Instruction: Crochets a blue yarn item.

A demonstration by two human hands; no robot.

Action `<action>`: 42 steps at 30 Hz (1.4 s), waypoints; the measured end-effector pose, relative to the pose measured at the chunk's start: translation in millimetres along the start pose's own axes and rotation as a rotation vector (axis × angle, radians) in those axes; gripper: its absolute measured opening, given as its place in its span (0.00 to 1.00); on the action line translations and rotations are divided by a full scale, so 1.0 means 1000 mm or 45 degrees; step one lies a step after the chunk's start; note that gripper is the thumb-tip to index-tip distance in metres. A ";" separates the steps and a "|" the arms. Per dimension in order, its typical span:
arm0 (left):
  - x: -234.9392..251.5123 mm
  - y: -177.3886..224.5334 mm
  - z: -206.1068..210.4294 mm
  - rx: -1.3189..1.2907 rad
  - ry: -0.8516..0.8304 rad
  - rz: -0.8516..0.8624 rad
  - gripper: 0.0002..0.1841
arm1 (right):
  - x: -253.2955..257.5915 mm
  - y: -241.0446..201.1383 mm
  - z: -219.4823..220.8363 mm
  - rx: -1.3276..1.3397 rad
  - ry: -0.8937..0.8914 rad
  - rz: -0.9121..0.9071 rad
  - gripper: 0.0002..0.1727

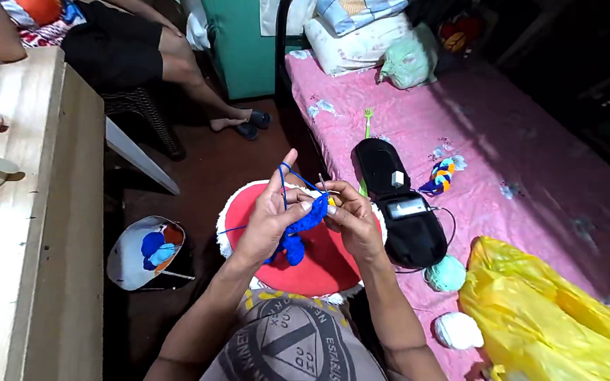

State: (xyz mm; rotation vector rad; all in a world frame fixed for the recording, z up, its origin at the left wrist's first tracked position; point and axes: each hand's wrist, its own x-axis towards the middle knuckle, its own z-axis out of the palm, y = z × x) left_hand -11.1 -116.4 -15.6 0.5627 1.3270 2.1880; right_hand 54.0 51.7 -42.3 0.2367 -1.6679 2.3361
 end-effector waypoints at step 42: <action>0.025 0.099 -0.041 1.521 -0.041 0.969 0.22 | 0.042 -0.129 0.031 -1.165 -0.014 -0.956 0.11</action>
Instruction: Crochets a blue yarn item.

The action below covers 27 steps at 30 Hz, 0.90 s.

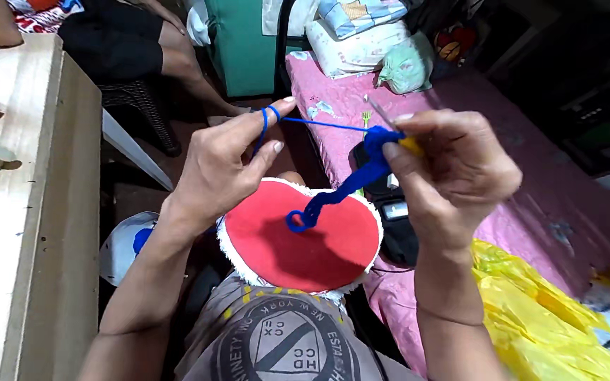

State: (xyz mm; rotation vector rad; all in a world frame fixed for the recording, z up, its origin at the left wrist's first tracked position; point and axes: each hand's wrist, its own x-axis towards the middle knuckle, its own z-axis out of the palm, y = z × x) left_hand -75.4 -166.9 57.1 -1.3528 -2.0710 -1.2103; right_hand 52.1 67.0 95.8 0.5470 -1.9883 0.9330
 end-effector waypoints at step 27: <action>-0.081 -0.008 0.041 -1.619 0.285 -0.720 0.16 | -0.132 -0.011 0.077 1.084 0.284 1.275 0.18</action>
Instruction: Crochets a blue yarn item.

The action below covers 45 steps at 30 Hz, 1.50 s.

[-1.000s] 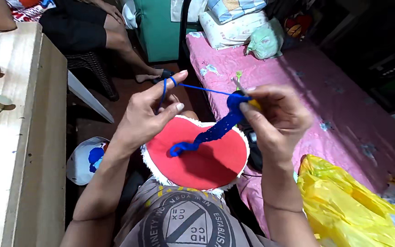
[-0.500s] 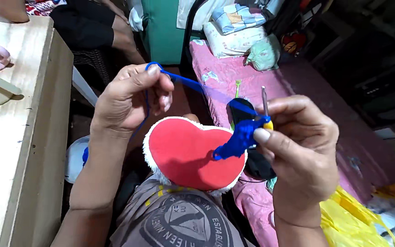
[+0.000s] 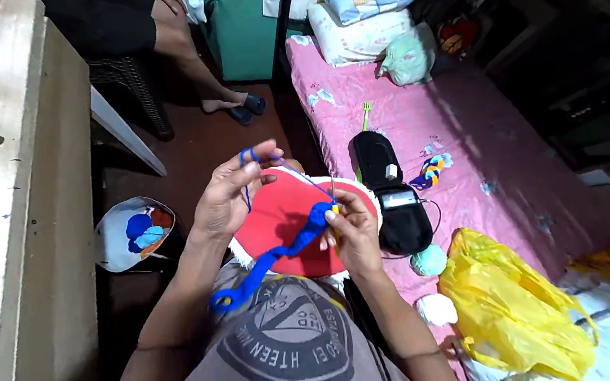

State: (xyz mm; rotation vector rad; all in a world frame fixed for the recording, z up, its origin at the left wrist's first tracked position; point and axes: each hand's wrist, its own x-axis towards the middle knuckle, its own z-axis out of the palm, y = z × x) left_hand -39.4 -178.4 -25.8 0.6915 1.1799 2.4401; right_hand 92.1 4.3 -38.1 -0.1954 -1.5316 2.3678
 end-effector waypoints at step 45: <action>-0.018 -0.050 0.048 0.382 0.017 -0.325 0.48 | 0.022 -0.043 -0.075 -1.555 -0.583 -0.609 0.23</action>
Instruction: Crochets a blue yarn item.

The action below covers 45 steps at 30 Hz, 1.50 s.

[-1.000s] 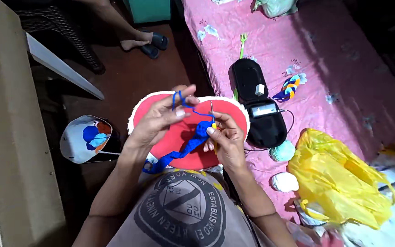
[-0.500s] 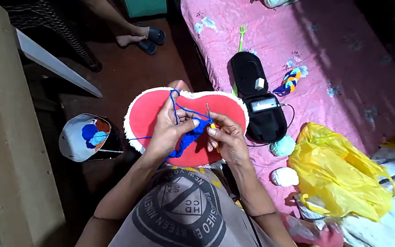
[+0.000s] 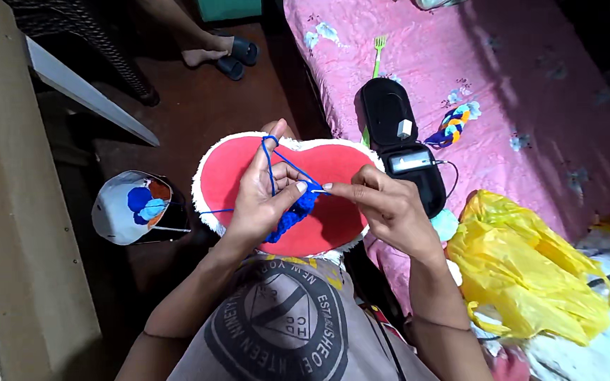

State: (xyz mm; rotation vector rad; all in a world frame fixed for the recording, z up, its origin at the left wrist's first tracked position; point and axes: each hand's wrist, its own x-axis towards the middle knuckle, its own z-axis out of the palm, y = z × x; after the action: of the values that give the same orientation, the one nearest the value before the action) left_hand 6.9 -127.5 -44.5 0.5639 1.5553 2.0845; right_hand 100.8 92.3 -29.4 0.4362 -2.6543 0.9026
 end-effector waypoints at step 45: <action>0.040 0.036 -0.065 -0.025 -0.550 0.075 0.18 | 0.000 -0.018 0.076 1.384 0.296 0.882 0.31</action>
State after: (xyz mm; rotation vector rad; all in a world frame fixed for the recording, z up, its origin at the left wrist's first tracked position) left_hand -67.1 -162.1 -25.5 0.9872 1.2794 1.8566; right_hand 93.2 31.0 -76.8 -0.4122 -1.8572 2.3935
